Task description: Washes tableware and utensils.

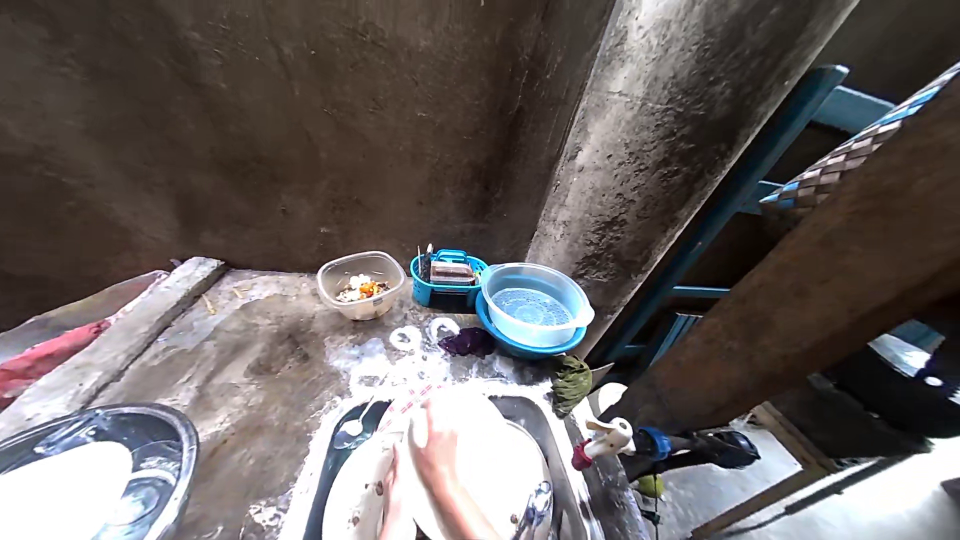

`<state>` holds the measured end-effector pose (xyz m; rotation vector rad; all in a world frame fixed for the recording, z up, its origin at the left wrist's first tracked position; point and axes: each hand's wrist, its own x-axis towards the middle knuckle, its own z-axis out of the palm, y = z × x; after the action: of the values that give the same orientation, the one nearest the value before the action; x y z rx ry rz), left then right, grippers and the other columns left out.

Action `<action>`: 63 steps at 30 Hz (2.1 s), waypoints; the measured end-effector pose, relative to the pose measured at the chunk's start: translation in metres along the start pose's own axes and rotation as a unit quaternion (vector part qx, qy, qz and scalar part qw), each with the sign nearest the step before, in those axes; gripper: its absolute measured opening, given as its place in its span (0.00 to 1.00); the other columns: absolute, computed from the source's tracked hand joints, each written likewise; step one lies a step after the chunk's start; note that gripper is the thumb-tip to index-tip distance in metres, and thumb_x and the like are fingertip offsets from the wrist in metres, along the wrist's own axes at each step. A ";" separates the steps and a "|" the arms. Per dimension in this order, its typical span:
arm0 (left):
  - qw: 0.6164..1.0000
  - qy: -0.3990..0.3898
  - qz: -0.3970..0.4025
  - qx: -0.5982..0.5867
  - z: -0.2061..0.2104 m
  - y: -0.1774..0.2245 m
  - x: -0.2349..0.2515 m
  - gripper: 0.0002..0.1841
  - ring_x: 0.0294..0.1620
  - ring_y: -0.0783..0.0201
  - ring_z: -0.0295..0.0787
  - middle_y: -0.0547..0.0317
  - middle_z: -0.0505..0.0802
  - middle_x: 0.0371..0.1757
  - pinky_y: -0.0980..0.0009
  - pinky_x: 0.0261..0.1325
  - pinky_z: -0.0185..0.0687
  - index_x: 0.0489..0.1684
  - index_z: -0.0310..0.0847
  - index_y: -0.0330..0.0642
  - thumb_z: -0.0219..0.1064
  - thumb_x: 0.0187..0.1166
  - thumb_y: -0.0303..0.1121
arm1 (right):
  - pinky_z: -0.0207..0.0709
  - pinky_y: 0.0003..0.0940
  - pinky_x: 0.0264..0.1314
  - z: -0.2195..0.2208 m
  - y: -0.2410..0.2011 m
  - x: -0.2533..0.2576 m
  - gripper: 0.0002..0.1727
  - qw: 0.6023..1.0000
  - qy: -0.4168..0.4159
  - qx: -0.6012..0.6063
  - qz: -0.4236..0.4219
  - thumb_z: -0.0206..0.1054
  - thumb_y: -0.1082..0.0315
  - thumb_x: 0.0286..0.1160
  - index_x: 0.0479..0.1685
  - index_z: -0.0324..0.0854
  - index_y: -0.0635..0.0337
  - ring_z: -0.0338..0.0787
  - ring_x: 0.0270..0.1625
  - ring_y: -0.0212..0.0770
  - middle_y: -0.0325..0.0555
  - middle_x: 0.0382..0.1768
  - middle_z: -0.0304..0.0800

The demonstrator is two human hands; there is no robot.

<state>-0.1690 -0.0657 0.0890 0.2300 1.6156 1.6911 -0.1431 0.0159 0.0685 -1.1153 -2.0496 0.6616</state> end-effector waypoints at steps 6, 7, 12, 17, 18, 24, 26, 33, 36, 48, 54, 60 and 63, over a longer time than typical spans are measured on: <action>0.998 0.034 0.019 -0.048 -0.006 0.009 0.022 0.29 0.71 0.55 0.76 0.32 0.78 0.74 0.59 0.76 0.70 0.80 0.63 0.23 0.34 0.97 0.41 | 0.83 0.66 0.44 -0.039 0.027 -0.058 0.15 0.984 -0.138 -0.114 -0.017 0.78 0.67 0.59 0.42 0.92 0.69 0.94 0.42 0.68 0.65 0.35 0.94; 0.998 0.042 0.025 -0.045 -0.007 0.009 0.020 0.28 0.73 0.54 0.75 0.31 0.77 0.75 0.59 0.77 0.68 0.79 0.63 0.22 0.35 0.97 0.40 | 0.80 0.69 0.55 -0.051 0.043 -0.046 0.20 0.971 -0.179 -0.154 0.049 0.76 0.64 0.66 0.56 0.91 0.65 0.91 0.54 0.71 0.68 0.48 0.93; 1.000 0.009 0.016 0.019 0.009 -0.005 -0.002 0.26 0.75 0.48 0.73 0.26 0.76 0.75 0.55 0.80 0.65 0.78 0.64 0.18 0.39 0.97 0.34 | 0.75 0.62 0.72 -0.037 0.057 0.024 0.20 0.993 -0.019 -0.100 0.056 0.68 0.70 0.73 0.62 0.85 0.73 0.83 0.72 0.68 0.71 0.67 0.84; 1.000 -0.007 -0.017 -0.014 0.012 0.013 0.016 0.26 0.60 0.56 0.81 0.35 0.83 0.64 0.59 0.66 0.77 0.75 0.67 0.24 0.38 0.97 0.40 | 0.66 0.60 0.84 -0.043 0.021 -0.041 0.28 0.969 -0.200 0.073 -0.124 0.69 0.60 0.73 0.70 0.81 0.71 0.74 0.82 0.65 0.69 0.77 0.76; 1.000 -0.014 -0.021 -0.019 0.008 0.018 0.019 0.27 0.60 0.55 0.81 0.34 0.82 0.65 0.58 0.66 0.77 0.75 0.66 0.23 0.37 0.97 0.40 | 0.67 0.61 0.82 -0.058 0.028 -0.053 0.32 0.959 -0.231 0.041 -0.161 0.74 0.55 0.69 0.70 0.82 0.69 0.74 0.81 0.66 0.69 0.77 0.76; 0.992 -0.078 -0.093 -0.042 0.012 0.029 0.023 0.33 0.67 0.54 0.82 0.43 0.83 0.72 0.52 0.66 0.80 0.84 0.64 0.41 0.32 0.95 0.55 | 0.87 0.58 0.53 -0.113 0.057 -0.058 0.22 0.937 -0.148 0.014 -0.315 0.79 0.80 0.42 0.46 0.92 0.65 0.94 0.51 0.63 0.63 0.45 0.94; 0.985 -0.127 -0.116 -0.031 0.019 0.024 0.032 0.36 0.72 0.47 0.79 0.41 0.77 0.79 0.46 0.66 0.77 0.90 0.56 0.47 0.25 0.93 0.59 | 0.86 0.51 0.61 -0.129 0.040 -0.048 0.19 0.961 -0.112 0.131 -0.217 0.76 0.79 0.48 0.44 0.89 0.79 0.94 0.53 0.55 0.65 0.46 0.94; 0.979 -0.143 -0.035 -0.138 0.010 -0.011 0.039 0.24 0.53 0.64 0.90 0.48 0.88 0.60 0.66 0.54 0.88 0.82 0.60 0.34 0.38 0.97 0.39 | 0.82 0.35 0.54 -0.159 0.049 0.013 0.11 0.934 0.114 0.263 0.214 0.68 0.78 0.73 0.49 0.81 0.77 0.87 0.44 0.38 0.55 0.40 0.88; 0.976 -0.135 -0.019 -0.170 0.008 0.003 0.020 0.24 0.56 0.67 0.88 0.50 0.86 0.63 0.68 0.57 0.86 0.85 0.56 0.38 0.37 0.97 0.39 | 0.74 0.64 0.64 -0.142 0.069 0.030 0.14 0.962 0.125 0.003 0.243 0.67 0.70 0.77 0.57 0.86 0.68 0.86 0.63 0.65 0.68 0.57 0.88; 0.994 -0.088 0.059 -0.022 0.006 0.006 -0.017 0.25 0.70 0.62 0.78 0.34 0.74 0.79 0.65 0.69 0.76 0.86 0.54 0.25 0.43 0.93 0.30 | 0.85 0.57 0.35 -0.049 0.001 0.056 0.09 0.975 0.083 0.011 -0.204 0.76 0.71 0.56 0.26 0.89 0.72 0.94 0.32 0.59 0.60 0.26 0.91; 0.996 -0.034 0.062 -0.051 -0.003 0.012 -0.009 0.25 0.64 0.68 0.80 0.38 0.77 0.74 0.71 0.64 0.77 0.86 0.53 0.25 0.42 0.93 0.29 | 0.81 0.63 0.35 -0.060 0.009 -0.013 0.19 0.989 0.033 -0.046 -0.135 0.74 0.59 0.56 0.29 0.93 0.72 0.94 0.32 0.63 0.61 0.25 0.93; 0.991 -0.060 0.117 -0.009 -0.011 0.023 0.004 0.24 0.66 0.68 0.81 0.40 0.80 0.73 0.68 0.68 0.78 0.82 0.59 0.23 0.42 0.93 0.29 | 0.83 0.62 0.32 -0.043 -0.011 0.022 0.20 0.985 0.007 0.006 -0.169 0.76 0.59 0.59 0.42 0.92 0.68 0.95 0.35 0.61 0.58 0.31 0.94; 0.975 -0.053 0.201 0.078 -0.016 0.046 0.018 0.23 0.72 0.62 0.78 0.31 0.79 0.74 0.69 0.76 0.72 0.78 0.64 0.17 0.46 0.89 0.25 | 0.81 0.64 0.60 -0.052 0.022 0.076 0.22 0.998 0.012 0.004 -0.063 0.70 0.60 0.71 0.53 0.88 0.74 0.89 0.59 0.69 0.70 0.53 0.90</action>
<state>-0.2089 -0.0621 0.1215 0.7564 1.7038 1.8070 -0.1210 0.0978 0.1110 -0.9763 -2.0752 0.5917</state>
